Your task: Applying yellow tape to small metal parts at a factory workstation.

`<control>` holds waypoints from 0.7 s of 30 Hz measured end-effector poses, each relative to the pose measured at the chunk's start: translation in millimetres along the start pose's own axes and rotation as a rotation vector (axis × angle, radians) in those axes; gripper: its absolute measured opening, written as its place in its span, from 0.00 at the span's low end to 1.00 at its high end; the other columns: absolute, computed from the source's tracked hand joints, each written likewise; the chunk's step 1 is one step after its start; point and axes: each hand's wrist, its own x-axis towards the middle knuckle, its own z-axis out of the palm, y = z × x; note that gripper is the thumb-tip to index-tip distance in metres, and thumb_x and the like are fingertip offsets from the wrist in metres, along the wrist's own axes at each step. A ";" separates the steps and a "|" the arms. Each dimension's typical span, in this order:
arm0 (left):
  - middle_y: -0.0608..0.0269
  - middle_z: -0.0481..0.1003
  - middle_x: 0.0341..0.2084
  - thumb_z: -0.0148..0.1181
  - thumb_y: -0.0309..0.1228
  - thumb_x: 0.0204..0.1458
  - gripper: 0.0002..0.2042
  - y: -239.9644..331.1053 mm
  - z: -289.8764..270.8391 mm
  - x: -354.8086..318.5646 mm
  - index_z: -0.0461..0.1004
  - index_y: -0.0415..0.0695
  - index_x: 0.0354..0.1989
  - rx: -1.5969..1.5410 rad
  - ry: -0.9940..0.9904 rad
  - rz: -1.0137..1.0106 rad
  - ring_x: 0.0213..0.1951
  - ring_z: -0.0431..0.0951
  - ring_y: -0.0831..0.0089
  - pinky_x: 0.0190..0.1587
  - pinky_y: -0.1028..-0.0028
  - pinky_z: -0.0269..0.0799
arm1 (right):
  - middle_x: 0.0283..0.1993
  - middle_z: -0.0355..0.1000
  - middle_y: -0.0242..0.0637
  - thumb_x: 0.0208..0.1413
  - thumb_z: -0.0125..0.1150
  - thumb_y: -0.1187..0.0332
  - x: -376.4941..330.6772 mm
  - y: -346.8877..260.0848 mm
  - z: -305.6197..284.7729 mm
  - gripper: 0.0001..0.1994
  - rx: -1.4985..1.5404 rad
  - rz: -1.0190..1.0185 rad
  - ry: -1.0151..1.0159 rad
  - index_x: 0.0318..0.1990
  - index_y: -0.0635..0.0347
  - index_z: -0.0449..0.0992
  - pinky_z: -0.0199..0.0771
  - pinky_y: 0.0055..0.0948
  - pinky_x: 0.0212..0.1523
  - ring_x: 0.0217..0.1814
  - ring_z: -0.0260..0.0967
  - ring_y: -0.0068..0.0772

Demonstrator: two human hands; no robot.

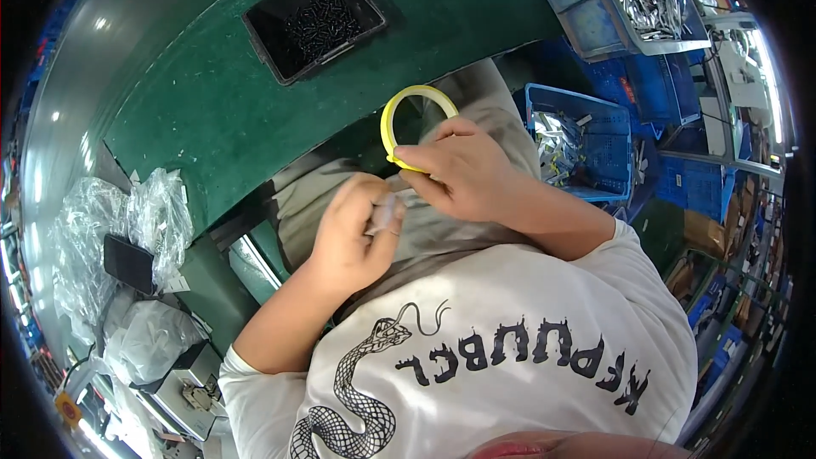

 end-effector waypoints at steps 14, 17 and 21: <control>0.55 0.75 0.34 0.72 0.21 0.41 0.15 -7.0 -14.0 8.9 0.75 0.40 0.38 0.159 0.161 0.023 0.33 0.77 0.62 0.35 0.70 0.73 | 0.27 0.75 0.31 0.51 0.68 0.70 -1.0 -16.5 -4.7 0.06 0.219 0.216 -0.289 0.32 0.58 0.75 0.68 0.32 0.41 0.26 0.68 0.36; 0.57 0.75 0.33 0.71 0.20 0.41 0.14 -7.9 -16.0 9.1 0.76 0.40 0.37 0.159 0.138 0.062 0.33 0.77 0.62 0.35 0.69 0.73 | 0.32 0.77 0.31 0.49 0.70 0.72 0.1 -15.8 -5.5 0.10 0.248 0.146 -0.262 0.32 0.56 0.71 0.68 0.32 0.41 0.26 0.69 0.36; 0.57 0.76 0.32 0.71 0.20 0.42 0.13 -9.3 -16.2 10.4 0.76 0.40 0.36 0.204 0.149 0.109 0.33 0.77 0.62 0.35 0.69 0.74 | 0.34 0.78 0.32 0.48 0.71 0.72 -1.9 -13.0 -7.0 0.13 0.235 0.104 -0.269 0.34 0.55 0.68 0.68 0.33 0.42 0.27 0.69 0.36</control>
